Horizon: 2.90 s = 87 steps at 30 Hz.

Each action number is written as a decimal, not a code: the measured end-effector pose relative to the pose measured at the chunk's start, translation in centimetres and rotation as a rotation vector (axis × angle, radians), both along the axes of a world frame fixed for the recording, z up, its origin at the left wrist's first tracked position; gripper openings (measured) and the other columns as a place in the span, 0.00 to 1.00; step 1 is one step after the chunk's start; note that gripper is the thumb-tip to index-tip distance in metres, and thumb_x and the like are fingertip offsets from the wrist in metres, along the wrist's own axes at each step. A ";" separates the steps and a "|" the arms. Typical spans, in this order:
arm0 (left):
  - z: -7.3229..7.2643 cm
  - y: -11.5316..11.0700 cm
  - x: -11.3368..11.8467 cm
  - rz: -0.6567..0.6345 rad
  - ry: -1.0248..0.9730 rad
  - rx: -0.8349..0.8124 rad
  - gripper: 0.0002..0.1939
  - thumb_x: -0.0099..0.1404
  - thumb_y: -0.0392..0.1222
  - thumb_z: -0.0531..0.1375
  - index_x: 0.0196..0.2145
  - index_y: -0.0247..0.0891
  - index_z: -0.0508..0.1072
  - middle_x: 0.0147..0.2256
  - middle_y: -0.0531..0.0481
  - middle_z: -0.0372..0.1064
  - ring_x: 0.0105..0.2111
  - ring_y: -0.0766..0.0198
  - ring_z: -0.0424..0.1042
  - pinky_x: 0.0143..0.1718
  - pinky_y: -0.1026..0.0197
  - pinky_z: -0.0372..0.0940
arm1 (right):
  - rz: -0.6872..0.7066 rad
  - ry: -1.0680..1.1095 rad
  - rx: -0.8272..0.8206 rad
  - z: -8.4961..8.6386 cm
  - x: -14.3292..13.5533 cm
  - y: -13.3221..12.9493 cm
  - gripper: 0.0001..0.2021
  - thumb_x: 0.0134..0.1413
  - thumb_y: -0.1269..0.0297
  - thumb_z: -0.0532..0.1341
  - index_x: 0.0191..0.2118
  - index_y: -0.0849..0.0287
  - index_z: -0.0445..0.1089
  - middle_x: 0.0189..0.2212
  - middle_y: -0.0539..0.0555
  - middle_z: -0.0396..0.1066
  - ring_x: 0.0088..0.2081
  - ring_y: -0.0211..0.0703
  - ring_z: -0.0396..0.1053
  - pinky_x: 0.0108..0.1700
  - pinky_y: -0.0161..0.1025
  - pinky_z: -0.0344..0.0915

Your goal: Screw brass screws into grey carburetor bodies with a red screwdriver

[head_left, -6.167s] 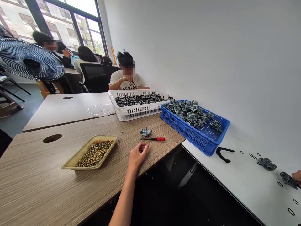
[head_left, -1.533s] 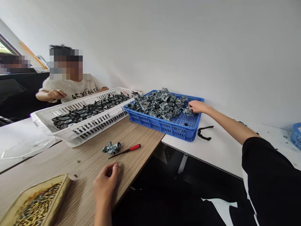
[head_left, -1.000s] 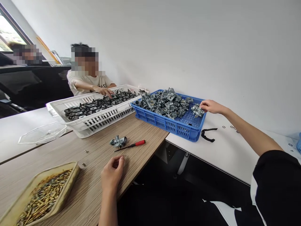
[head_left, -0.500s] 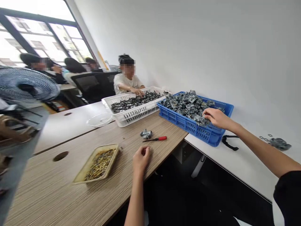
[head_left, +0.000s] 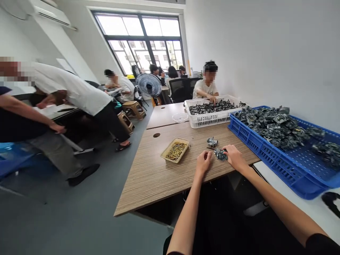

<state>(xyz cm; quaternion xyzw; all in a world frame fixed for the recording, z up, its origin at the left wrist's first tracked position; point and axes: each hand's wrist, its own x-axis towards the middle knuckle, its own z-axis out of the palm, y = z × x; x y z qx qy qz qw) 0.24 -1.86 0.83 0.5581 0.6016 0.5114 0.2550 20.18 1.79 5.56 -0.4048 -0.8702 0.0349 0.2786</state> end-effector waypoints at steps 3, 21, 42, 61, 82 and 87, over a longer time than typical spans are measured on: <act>-0.1 0.0 -0.1 0.027 -0.019 0.035 0.23 0.72 0.57 0.49 0.32 0.37 0.72 0.30 0.48 0.74 0.30 0.64 0.69 0.35 0.62 0.61 | 0.020 -0.089 0.112 -1.5 -2.4 0.0 0.12 0.70 0.67 0.51 0.50 0.56 0.70 0.43 0.59 0.74 0.47 0.51 0.68 0.39 0.42 0.69; -0.7 0.3 0.0 -0.010 0.173 0.060 0.12 0.71 0.48 0.56 0.36 0.39 0.74 0.35 0.48 0.76 0.35 0.62 0.73 0.41 0.60 0.66 | 0.083 -0.099 0.449 -6.9 -1.4 -2.2 0.16 0.70 0.71 0.52 0.56 0.57 0.72 0.45 0.59 0.76 0.51 0.47 0.71 0.49 0.41 0.71; -0.2 0.3 0.1 0.051 0.087 0.055 0.20 0.74 0.54 0.51 0.39 0.38 0.75 0.37 0.46 0.77 0.36 0.60 0.73 0.40 0.59 0.65 | -0.079 -0.012 -0.026 -7.4 4.2 7.0 0.21 0.63 0.46 0.56 0.50 0.55 0.74 0.45 0.60 0.73 0.46 0.56 0.67 0.48 0.52 0.65; -0.7 1.0 0.6 0.168 0.139 -0.010 0.28 0.76 0.57 0.41 0.36 0.41 0.74 0.35 0.47 0.77 0.38 0.59 0.75 0.43 0.59 0.66 | -0.038 0.051 0.019 -8.9 4.6 7.0 0.13 0.66 0.55 0.56 0.47 0.55 0.75 0.43 0.58 0.73 0.44 0.54 0.67 0.44 0.48 0.64; 6.5 0.4 -17.2 0.130 0.781 -0.455 0.07 0.57 0.34 0.61 0.32 0.40 0.79 0.31 0.49 0.76 0.33 0.60 0.73 0.38 0.63 0.65 | -0.039 0.052 -0.034 -8.7 4.7 7.1 0.14 0.64 0.55 0.56 0.46 0.55 0.76 0.44 0.59 0.73 0.45 0.54 0.67 0.46 0.49 0.65; 5.7 1.0 -17.6 0.047 0.839 -0.502 0.08 0.55 0.32 0.60 0.27 0.41 0.79 0.27 0.49 0.75 0.30 0.59 0.72 0.36 0.62 0.63 | -0.039 0.020 -0.020 -8.8 4.7 7.2 0.14 0.65 0.55 0.56 0.46 0.56 0.75 0.43 0.59 0.73 0.44 0.54 0.67 0.45 0.48 0.65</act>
